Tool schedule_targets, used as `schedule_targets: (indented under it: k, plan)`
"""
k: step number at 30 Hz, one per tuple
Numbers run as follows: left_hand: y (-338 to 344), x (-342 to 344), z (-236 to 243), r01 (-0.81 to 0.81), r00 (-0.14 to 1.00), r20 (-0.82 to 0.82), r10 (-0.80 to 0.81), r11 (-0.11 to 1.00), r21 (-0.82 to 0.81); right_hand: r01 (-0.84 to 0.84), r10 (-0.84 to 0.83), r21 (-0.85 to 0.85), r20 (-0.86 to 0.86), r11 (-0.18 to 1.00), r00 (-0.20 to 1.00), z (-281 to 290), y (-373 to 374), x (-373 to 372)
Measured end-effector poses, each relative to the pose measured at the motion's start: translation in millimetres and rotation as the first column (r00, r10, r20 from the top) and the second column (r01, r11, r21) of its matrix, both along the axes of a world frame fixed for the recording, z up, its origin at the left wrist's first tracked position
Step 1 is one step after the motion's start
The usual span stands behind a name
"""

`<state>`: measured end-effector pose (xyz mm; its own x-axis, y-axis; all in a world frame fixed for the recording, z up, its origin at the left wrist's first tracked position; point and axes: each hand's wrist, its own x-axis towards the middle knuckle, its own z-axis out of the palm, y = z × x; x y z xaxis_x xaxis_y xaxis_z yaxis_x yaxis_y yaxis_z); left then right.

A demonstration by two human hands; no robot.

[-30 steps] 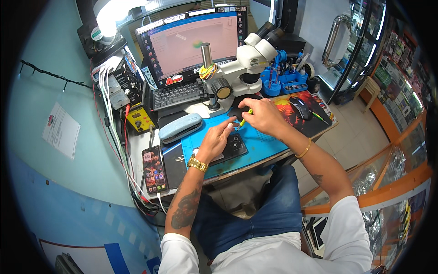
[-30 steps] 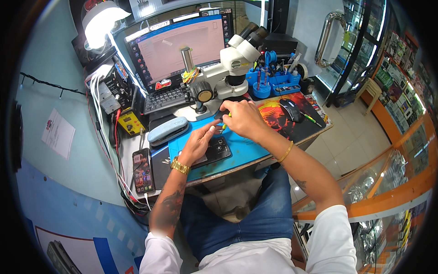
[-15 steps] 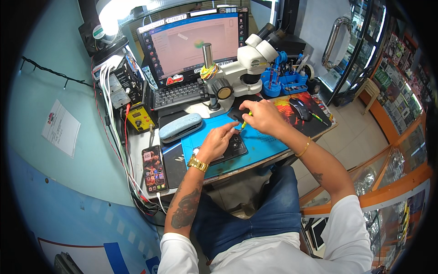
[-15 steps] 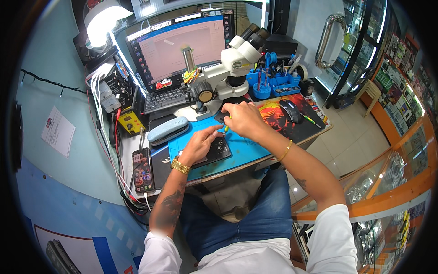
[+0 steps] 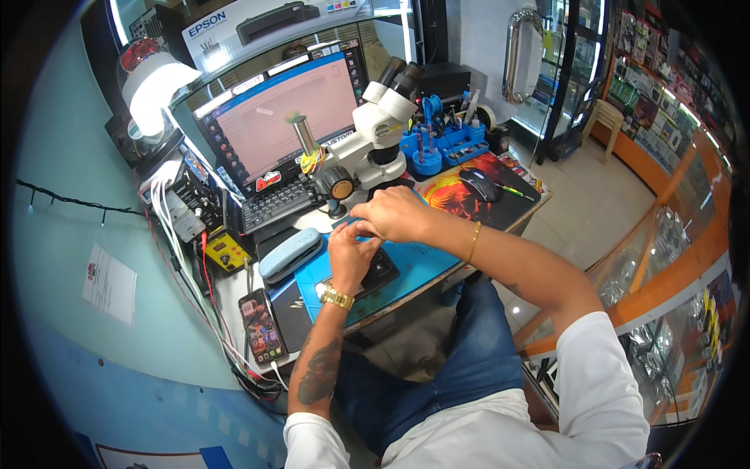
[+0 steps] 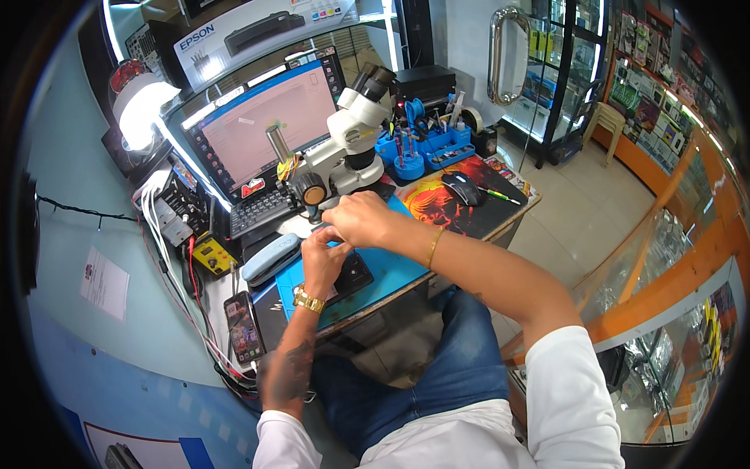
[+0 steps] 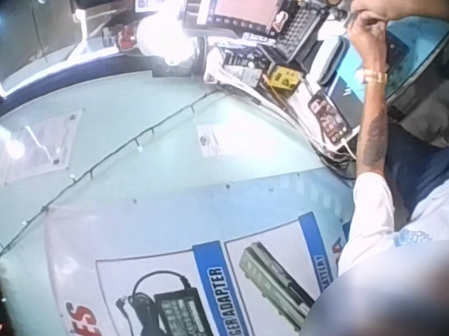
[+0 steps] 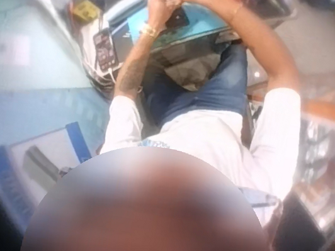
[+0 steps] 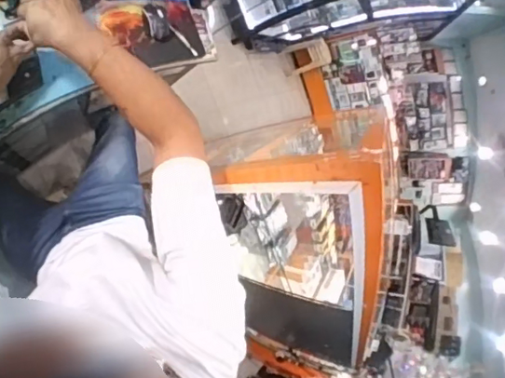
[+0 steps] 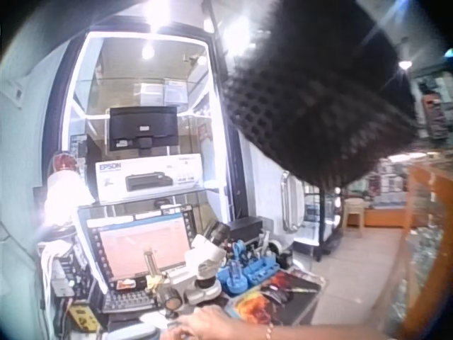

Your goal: The person uses a yellow screwdriver to remove screws from the back of a smartphone. They then use a prying tool to separate the phone's back cover from the frame and lift it off. The person continues to manipulate the internal components of the phone.

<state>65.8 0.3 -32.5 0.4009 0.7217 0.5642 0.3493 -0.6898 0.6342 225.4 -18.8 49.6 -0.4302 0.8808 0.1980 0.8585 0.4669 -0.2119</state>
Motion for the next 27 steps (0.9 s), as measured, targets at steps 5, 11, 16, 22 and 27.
schedule_targets:
  k: [5, 11, 16, 22, 27]
  plan:
    - [4.7, -4.1, -18.1, 0.117, 0.986, 0.144, -0.084, 0.964, -0.239, -0.016, 0.022, 0.064, -0.098, 0.998, 0.995, -12.2, -3.5, 0.5]
    - [5.0, -4.9, -10.4, 0.044, 0.996, 0.074, -0.039, 0.997, -0.069, 0.083, -0.085, 0.067, 0.041, 0.994, 0.995, -8.9, -2.0, -7.6]
    - [1.3, -9.6, -1.5, 0.141, 0.987, 0.113, -0.115, 0.954, -0.264, 0.063, -0.063, 0.077, -0.010, 0.995, 0.998, -4.5, -1.9, -6.6]
    - [10.6, -12.5, -5.2, 0.058, 0.998, 0.023, -0.055, 0.988, -0.142, 0.031, -0.025, 0.077, -0.082, 0.996, 0.996, -9.9, 0.0, 2.5]
    - [7.1, -21.1, -5.3, 0.083, 0.964, -0.221, -0.150, 0.954, -0.287, 0.070, -0.067, 0.043, -0.076, 0.997, 0.995, -9.5, 1.9, 14.1]
